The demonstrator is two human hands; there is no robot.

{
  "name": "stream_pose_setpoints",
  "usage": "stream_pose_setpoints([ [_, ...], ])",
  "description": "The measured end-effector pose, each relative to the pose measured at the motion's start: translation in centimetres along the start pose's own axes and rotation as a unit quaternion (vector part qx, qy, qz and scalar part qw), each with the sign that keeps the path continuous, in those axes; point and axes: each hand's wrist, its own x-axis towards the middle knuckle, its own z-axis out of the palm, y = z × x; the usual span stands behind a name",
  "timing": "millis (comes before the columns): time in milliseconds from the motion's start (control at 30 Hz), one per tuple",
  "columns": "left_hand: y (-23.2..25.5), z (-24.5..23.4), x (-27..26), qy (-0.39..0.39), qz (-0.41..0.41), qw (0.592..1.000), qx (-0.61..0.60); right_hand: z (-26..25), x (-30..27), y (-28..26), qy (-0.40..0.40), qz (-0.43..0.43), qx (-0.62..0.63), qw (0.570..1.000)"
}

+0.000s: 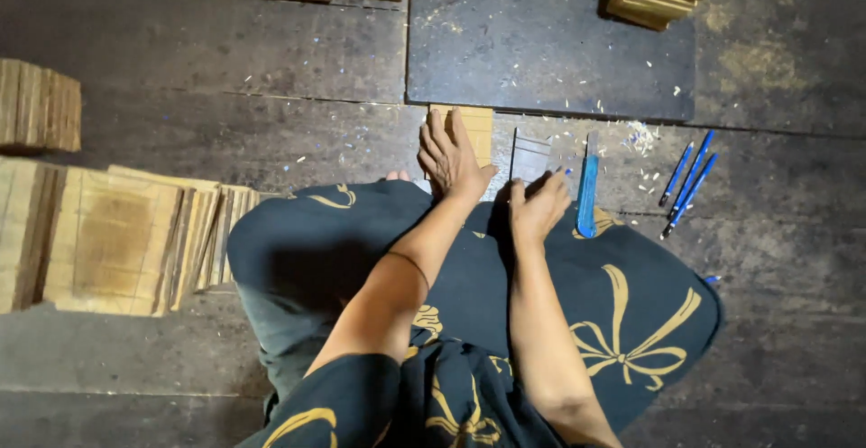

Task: The person sits on the floor and repeatedly marks small wooden squares with a blue pencil using a metal ruler as a guide. They pick up each square from a stack, place it on a dark mat, draw lines, then set the marked piece aside. The process repeats for multiple pieces.

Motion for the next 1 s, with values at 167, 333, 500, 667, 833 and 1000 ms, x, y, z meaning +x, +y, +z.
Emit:
stream_pose_setpoints([
  [167, 1.8, -3.6, 0.4, 0.009, -0.075, 0.997, 0.036, -1.6, 0.5, 0.6, 0.056, -0.096, -0.015, 0.994],
  [333, 1.3, -11.4, -2.8, -0.020, 0.024, 0.990, -0.141, -0.5, 0.7, 2.9, 0.084, -0.147, 0.018, 0.985],
  [500, 0.2, -26.0, -10.3, 0.042, 0.153, 0.969, -0.191, 0.2, 0.6, 2.7, 0.080, -0.149, 0.036, 0.985],
  [667, -5.1, -36.3, -15.7, 0.170, 0.191, 0.963, -0.091, 0.4, 0.1, 2.9, 0.053, -0.133, 0.048, 0.989],
  [833, -9.6, -42.4, -17.9, 0.142, 0.124, 0.980, -0.060, 0.1, -0.3, 2.3, 0.040, -0.134, 0.036, 0.989],
  [1000, -12.2, -44.3, -16.7, 0.119, 0.060, 0.991, -0.006, 0.1, -0.9, 2.0, 0.030, -0.102, 0.024, 0.994],
])
